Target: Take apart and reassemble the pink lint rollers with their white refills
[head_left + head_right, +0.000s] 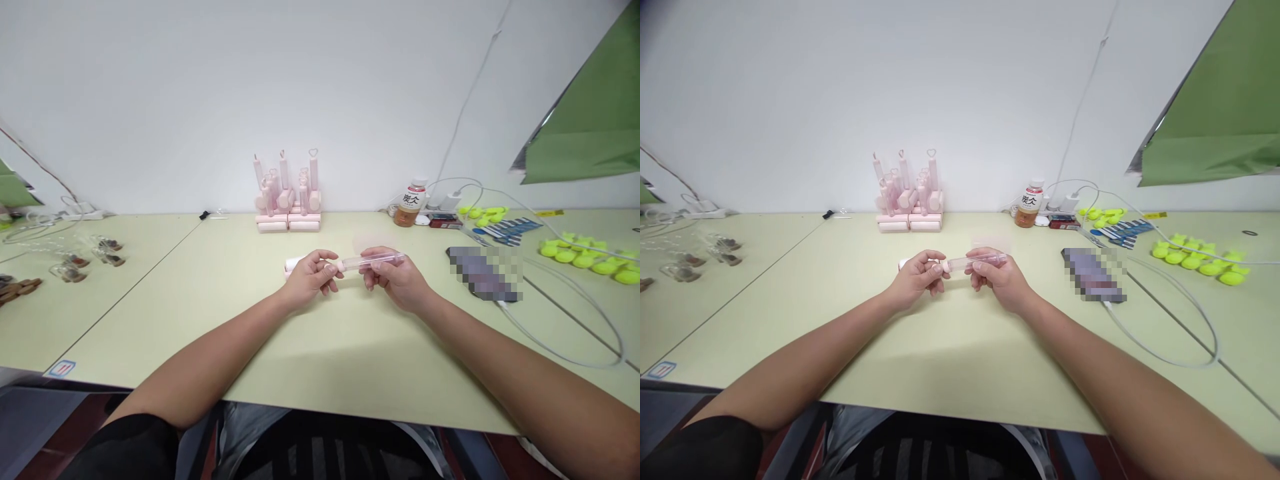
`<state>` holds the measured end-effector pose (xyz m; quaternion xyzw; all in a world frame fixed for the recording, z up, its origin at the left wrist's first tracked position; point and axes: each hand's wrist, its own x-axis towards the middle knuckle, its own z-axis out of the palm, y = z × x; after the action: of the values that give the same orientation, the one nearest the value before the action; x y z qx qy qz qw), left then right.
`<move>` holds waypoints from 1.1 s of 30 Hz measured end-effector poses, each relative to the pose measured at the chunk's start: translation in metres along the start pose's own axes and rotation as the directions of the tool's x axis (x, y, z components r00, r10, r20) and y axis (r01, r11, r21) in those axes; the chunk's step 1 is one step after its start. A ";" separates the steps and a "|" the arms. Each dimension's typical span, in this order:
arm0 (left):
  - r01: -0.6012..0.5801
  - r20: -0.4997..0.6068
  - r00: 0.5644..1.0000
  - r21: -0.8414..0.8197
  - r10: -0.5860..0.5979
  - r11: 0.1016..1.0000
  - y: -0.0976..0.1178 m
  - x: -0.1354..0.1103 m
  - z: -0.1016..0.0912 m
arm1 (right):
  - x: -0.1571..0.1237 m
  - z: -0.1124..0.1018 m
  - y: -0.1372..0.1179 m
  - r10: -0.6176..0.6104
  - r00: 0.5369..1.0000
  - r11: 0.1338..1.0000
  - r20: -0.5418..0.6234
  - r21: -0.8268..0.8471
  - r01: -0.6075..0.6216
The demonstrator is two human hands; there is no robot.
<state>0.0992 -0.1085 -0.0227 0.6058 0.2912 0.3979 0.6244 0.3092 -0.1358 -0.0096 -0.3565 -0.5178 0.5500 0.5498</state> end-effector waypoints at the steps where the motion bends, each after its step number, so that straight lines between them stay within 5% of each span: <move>1: 0.001 0.006 1.000 0.010 -0.001 1.000 0.000 0.000 0.000 | 0.000 -0.001 0.001 0.019 0.999 1.000 0.028 0.010 -0.020; 8: 0.046 0.161 0.983 0.250 -0.088 0.967 0.002 -0.009 0.003 | -0.003 -0.004 0.003 0.100 0.988 0.995 0.118 -0.004 -0.100; 15: -0.081 0.243 0.970 0.397 -0.020 0.914 0.008 -0.015 0.003 | -0.003 -0.002 0.003 0.112 0.982 0.994 0.150 -0.017 -0.111; 25: -0.251 0.250 0.965 0.809 0.074 0.531 0.024 -0.017 -0.006 | -0.007 0.005 -0.001 0.220 0.953 0.975 0.207 -0.058 -0.213; 33: -0.237 0.233 0.971 0.880 0.060 0.411 0.027 -0.019 -0.003 | -0.010 0.009 0.006 0.202 0.954 0.978 0.221 0.002 -0.208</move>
<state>0.0834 -0.1244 0.0017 0.8994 0.3509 0.1823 0.1863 0.3005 -0.1464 -0.0155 -0.3382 -0.5288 0.6466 0.4336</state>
